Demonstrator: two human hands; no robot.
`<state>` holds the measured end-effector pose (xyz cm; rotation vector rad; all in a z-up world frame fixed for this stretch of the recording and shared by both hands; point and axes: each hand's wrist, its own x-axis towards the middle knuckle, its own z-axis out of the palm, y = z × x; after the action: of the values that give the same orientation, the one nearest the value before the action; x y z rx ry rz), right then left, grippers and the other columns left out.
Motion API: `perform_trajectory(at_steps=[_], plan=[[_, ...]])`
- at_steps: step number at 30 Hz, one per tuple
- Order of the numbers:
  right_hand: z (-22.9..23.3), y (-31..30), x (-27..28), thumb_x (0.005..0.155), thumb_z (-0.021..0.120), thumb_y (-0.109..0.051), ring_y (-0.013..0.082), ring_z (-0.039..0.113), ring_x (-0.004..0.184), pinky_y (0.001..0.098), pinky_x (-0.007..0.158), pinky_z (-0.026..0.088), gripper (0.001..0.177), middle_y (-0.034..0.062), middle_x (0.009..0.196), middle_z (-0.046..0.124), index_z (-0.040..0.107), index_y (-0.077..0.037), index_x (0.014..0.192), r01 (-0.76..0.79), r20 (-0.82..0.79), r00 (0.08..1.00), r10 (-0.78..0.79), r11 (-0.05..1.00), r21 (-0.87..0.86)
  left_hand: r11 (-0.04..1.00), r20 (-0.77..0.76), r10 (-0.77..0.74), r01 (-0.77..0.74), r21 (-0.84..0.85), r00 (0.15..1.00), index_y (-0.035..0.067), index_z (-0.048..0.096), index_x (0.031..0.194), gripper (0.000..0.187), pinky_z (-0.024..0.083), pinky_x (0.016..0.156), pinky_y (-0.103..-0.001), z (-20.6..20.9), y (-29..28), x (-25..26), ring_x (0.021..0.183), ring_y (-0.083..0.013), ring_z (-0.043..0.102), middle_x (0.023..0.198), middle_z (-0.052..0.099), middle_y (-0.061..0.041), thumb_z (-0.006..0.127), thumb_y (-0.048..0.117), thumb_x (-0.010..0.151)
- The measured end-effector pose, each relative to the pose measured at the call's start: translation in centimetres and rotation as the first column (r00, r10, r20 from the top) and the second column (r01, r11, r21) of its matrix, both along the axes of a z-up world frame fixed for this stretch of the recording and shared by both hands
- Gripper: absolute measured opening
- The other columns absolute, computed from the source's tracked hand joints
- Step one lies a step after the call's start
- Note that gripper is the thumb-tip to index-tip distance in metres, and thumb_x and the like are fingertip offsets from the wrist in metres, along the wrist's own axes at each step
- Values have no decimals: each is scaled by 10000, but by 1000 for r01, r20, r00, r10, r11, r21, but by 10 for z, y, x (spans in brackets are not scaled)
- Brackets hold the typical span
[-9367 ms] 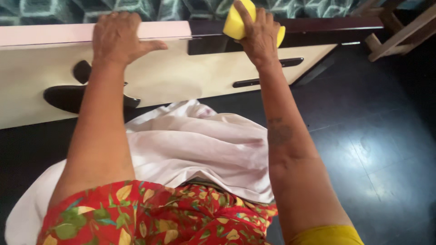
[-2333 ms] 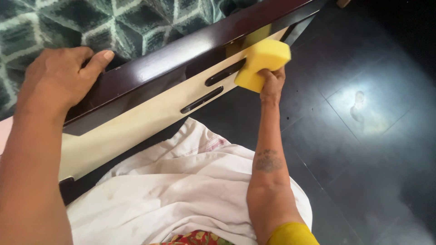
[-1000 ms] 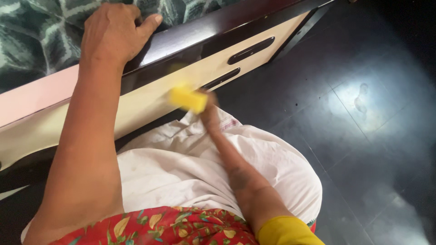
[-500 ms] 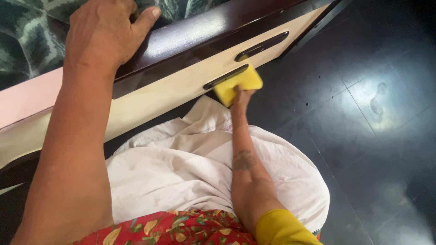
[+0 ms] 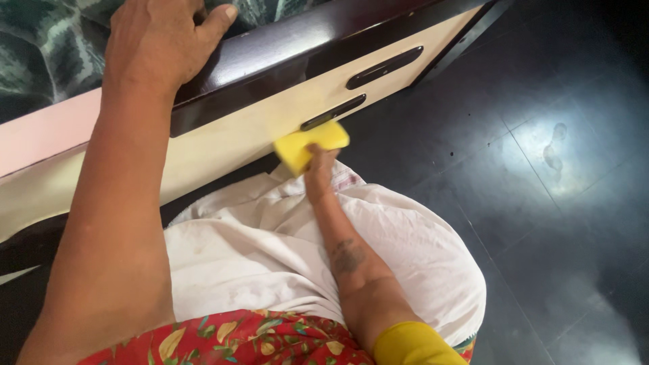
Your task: The person wipes the front and top surfaces of a low wooden cabinet using a yellow sponge. They move along the cabinet, cleaning around the handles and edges while seated on the floor.
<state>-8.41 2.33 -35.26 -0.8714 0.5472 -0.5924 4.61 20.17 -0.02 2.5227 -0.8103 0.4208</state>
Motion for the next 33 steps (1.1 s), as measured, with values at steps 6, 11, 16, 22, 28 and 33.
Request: perform_trajectory(at_steps=[6, 11, 16, 22, 28, 33], plan=[[-18, -127, 29, 763, 633, 4, 282, 606, 1053, 417, 904, 552, 654, 151, 1208, 556, 388, -52, 1367, 304, 21, 953, -303, 947, -105, 998, -55, 44, -42, 36, 997, 4, 778, 945, 492, 522, 776, -517, 0, 0, 4, 849, -433, 675, 893, 715, -234, 739, 485, 1042], [1, -169, 35, 806, 601, 13, 323, 609, 1086, 446, 935, 546, 772, 165, 1259, 550, 269, -94, 1494, 418, 117, 907, -404, 896, -147, 996, -94, 76, -72, 47, 993, 16, 779, 948, 511, 505, 801, -533, 2, -2, 5, 880, -445, 661, 872, 708, -248, 712, 516, 1030], [-16, -95, 35, 883, 582, -27, 287, 545, 1241, 401, 1079, 449, 856, 163, 1420, 490, 88, -98, 1579, 18, -47, 998, -41, 909, -416, 997, -49, 47, -44, 61, 998, 17, 779, 973, 519, 503, 814, -539, 0, -2, 7, 911, -451, 656, 900, 713, -255, 690, 524, 1040], [35, -38, 15, 799, 618, 2, 304, 619, 1145, 404, 976, 520, 658, 155, 1271, 592, 412, -7, 1424, -20, -70, 998, 6, 981, -192, 992, -110, 82, -71, 105, 991, 20, 773, 1007, 559, 506, 844, -540, 3, -3, 7, 956, -447, 660, 948, 717, -256, 639, 561, 1041], [33, -210, 50, 818, 633, -35, 376, 694, 935, 569, 834, 606, 435, 176, 1069, 639, 543, 10, 1242, 65, 31, 997, -75, 969, 237, 983, -190, 138, -112, 144, 972, 29, 768, 1065, 566, 505, 860, -539, 12, -7, 2, 971, -449, 663, 999, 721, -256, 609, 571, 1028], [51, -317, 46, 834, 664, -71, 403, 716, 978, 547, 833, 608, 454, 214, 1097, 684, 546, 27, 1261, 86, -183, 983, -32, 952, 295, 969, -244, 187, -138, 202, 952, 43, 766, 1120, 602, 505, 901, -534, 16, -10, 1, 1025, -442, 660, 1034, 725, -258, 567, 603, 1029]])
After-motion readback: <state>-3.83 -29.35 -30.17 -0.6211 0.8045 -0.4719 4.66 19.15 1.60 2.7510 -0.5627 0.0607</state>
